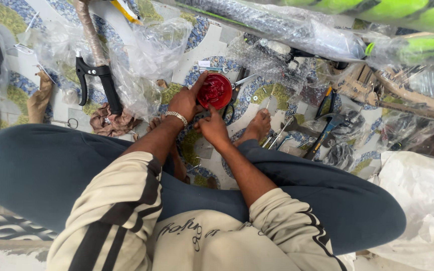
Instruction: The person attaches a headset component to a bicycle frame and applies red grease to small bearings and mechanical parts while sitting on the floor.
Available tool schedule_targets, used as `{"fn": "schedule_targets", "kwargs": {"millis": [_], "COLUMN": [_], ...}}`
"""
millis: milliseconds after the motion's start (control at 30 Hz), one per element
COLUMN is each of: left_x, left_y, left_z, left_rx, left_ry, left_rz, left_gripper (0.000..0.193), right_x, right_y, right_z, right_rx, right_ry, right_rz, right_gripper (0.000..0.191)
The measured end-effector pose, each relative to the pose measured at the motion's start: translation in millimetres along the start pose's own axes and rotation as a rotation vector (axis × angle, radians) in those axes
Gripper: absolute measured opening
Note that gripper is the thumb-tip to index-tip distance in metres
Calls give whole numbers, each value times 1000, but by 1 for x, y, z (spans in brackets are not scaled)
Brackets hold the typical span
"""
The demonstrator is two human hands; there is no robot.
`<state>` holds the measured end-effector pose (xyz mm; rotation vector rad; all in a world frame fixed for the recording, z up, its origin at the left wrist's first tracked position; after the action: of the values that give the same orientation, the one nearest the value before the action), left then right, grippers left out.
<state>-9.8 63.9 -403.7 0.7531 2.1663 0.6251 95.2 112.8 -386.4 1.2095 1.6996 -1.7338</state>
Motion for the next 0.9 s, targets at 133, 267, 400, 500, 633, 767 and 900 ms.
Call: {"fn": "schedule_targets", "kwargs": {"millis": [133,267,400,500,633,767,900], "left_x": [1,2,3,2,0,-8,-16], "left_y": [-2,-1,3,7,13,14,23], "left_z": [1,3,-2,-7,-8,-12,-49], "left_rx": [-2,10,11,38,48,104,249], "left_ry": [-23,-76,-94,-84,-80,-132,-91], "left_rz": [-10,-10,1,20,66,65,59], "left_gripper": [118,118,114,109,113,127,127], "right_x": [-2,-6,-3,-2,0,-10,-49], "right_y": [10,1,-12,-17,-13,-29,-74], "right_z": [17,24,32,35,19,-17,-64], "right_rx": [332,528,735,921,1074,1113,917], "right_ry": [-208,-297,-385,-475,-494,-520,-517], "right_rz": [208,264,226,185,168,-5,-221], "right_gripper": [91,92,91,92,82,73,73]}}
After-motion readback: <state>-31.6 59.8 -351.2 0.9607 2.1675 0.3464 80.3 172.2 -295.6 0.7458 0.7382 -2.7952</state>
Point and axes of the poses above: each hand's wrist, its own x-axis towards the middle knuckle, its own z-axis out of the palm, y = z × x, the point moved 10 cm from there along x, towards the middle knuckle, and after that the axes turned 3 degrees about z, right-handed, at the moved point
